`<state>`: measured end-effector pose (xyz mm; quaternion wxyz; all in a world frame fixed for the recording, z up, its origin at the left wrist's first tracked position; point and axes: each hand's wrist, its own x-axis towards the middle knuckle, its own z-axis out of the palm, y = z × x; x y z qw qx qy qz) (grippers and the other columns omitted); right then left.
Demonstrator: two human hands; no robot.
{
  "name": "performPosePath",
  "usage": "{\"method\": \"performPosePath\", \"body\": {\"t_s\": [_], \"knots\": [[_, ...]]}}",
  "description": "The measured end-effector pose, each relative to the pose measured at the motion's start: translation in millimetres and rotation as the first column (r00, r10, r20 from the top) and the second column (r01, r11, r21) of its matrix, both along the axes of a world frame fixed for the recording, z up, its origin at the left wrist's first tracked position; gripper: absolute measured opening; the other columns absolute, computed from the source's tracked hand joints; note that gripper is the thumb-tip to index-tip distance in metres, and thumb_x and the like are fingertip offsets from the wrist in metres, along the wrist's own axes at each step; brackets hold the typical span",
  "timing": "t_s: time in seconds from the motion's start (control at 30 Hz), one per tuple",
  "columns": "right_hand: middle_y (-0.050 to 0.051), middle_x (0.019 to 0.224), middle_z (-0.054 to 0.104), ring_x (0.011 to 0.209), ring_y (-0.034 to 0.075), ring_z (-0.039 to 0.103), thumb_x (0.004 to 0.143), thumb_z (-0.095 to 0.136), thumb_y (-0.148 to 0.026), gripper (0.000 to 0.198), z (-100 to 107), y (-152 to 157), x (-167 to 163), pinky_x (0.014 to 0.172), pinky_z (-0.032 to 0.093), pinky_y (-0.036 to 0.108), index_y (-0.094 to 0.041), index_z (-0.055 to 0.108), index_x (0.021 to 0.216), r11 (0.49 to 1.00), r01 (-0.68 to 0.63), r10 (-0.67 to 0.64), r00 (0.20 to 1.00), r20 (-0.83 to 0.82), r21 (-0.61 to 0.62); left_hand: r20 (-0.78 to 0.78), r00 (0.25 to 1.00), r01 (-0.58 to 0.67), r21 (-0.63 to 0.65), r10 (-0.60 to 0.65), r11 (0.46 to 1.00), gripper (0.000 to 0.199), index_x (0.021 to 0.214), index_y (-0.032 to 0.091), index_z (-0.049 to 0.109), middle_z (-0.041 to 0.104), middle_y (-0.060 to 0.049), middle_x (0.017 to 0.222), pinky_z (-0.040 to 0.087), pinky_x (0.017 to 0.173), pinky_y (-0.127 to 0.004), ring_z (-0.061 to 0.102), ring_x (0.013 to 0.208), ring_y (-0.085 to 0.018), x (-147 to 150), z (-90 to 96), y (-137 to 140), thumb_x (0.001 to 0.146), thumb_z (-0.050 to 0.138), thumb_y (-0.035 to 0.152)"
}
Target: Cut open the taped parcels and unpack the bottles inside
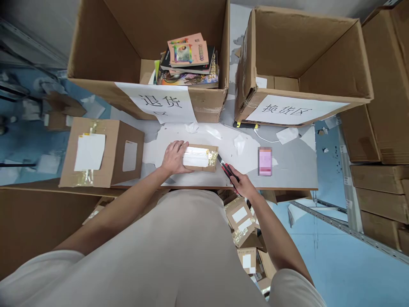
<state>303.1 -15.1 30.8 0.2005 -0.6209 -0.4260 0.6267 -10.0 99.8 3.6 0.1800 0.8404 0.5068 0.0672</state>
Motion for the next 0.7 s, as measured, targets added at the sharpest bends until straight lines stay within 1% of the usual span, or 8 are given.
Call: {"method": "performPosePath", "body": {"t_s": [0.07, 0.17, 0.27, 0.33, 0.43, 0.5, 0.6, 0.7], "knots": [[-0.005, 0.064, 0.049, 0.041, 0.007, 0.045, 0.086, 0.050, -0.050, 0.066, 2, 1, -5, 0.038, 0.041, 0.021, -0.027, 0.031, 0.145, 1.000, 0.008, -0.009, 1.000, -0.010, -0.017, 0.012, 1.000, 0.024, 0.000, -0.024, 1.000, 0.114, 0.141, 0.014, 0.031, 0.040, -0.019, 0.136, 0.021, 0.109, -0.052, 0.032, 0.127, -0.040, -1, 0.0, 0, 0.046, 0.075, 0.061], [-0.004, 0.066, 0.050, 0.041, 0.007, 0.047, 0.085, 0.050, -0.053, 0.069, 4, 7, -17, 0.036, 0.041, 0.020, -0.028, 0.029, 0.146, 0.997, 0.060, -0.062, 0.997, -0.036, -0.040, 0.031, 0.998, 0.055, 0.007, -0.055, 0.998, 0.114, 0.141, 0.013, 0.031, 0.040, -0.019, 0.137, 0.020, 0.109, -0.051, 0.033, 0.127, -0.040, -2, -0.2, 1, 0.047, 0.074, 0.061], [-0.004, 0.068, 0.052, 0.042, 0.007, 0.048, 0.085, 0.049, -0.053, 0.071, 4, 5, -23, 0.036, 0.042, 0.020, -0.029, 0.026, 0.147, 0.993, 0.112, -0.114, 0.992, -0.056, -0.039, 0.024, 0.999, 0.022, 0.004, -0.022, 1.000, 0.114, 0.141, 0.013, 0.031, 0.041, -0.019, 0.135, 0.021, 0.109, -0.052, 0.033, 0.126, -0.040, -1, -0.5, 0, 0.047, 0.074, 0.062], [-0.005, 0.067, 0.053, 0.041, 0.007, 0.048, 0.084, 0.051, -0.053, 0.071, 4, -1, -20, 0.037, 0.043, 0.021, -0.029, 0.026, 0.147, 0.993, 0.109, -0.112, 0.992, -0.058, -0.055, 0.017, 1.000, 0.008, -0.002, -0.008, 1.000, 0.114, 0.140, 0.013, 0.032, 0.041, -0.019, 0.134, 0.021, 0.109, -0.052, 0.034, 0.126, -0.040, 0, -0.5, 0, 0.047, 0.075, 0.061], [-0.005, 0.065, 0.052, 0.040, 0.007, 0.047, 0.084, 0.052, -0.051, 0.069, 4, -8, -16, 0.036, 0.042, 0.022, -0.029, 0.029, 0.146, 0.994, 0.073, -0.077, 0.996, -0.045, -0.077, 0.018, 0.999, 0.030, -0.007, -0.030, 1.000, 0.113, 0.141, 0.014, 0.031, 0.041, -0.019, 0.135, 0.022, 0.108, -0.052, 0.033, 0.126, -0.040, 0, -0.5, 0, 0.047, 0.075, 0.061], [-0.005, 0.066, 0.052, 0.040, 0.007, 0.046, 0.085, 0.051, -0.051, 0.067, 2, -9, -17, 0.036, 0.041, 0.022, -0.030, 0.031, 0.145, 0.996, 0.064, -0.066, 0.998, -0.025, -0.054, 0.021, 0.999, 0.038, -0.005, -0.038, 0.999, 0.114, 0.141, 0.014, 0.030, 0.040, -0.018, 0.136, 0.021, 0.108, -0.052, 0.033, 0.126, -0.040, 0, -0.9, 0, 0.047, 0.075, 0.061], [-0.005, 0.066, 0.050, 0.041, 0.007, 0.046, 0.086, 0.049, -0.050, 0.066, 0, -15, -22, 0.037, 0.041, 0.022, -0.030, 0.028, 0.146, 0.997, 0.083, -0.083, 0.996, -0.032, -0.010, 0.024, 1.000, 0.017, 0.002, -0.017, 1.000, 0.114, 0.141, 0.014, 0.030, 0.041, -0.018, 0.135, 0.022, 0.108, -0.052, 0.033, 0.126, -0.040, 0, -1.7, 0, 0.048, 0.075, 0.060], [-0.005, 0.066, 0.049, 0.042, 0.007, 0.046, 0.087, 0.048, -0.050, 0.068, -1, -29, -25, 0.038, 0.041, 0.022, -0.027, 0.026, 0.147, 0.997, 0.079, -0.080, 0.996, -0.037, -0.021, 0.027, 1.000, -0.002, -0.003, 0.002, 1.000, 0.113, 0.141, 0.015, 0.030, 0.041, -0.018, 0.134, 0.024, 0.107, -0.052, 0.033, 0.126, -0.041, 1, -2.3, -1, 0.048, 0.075, 0.060]]}}
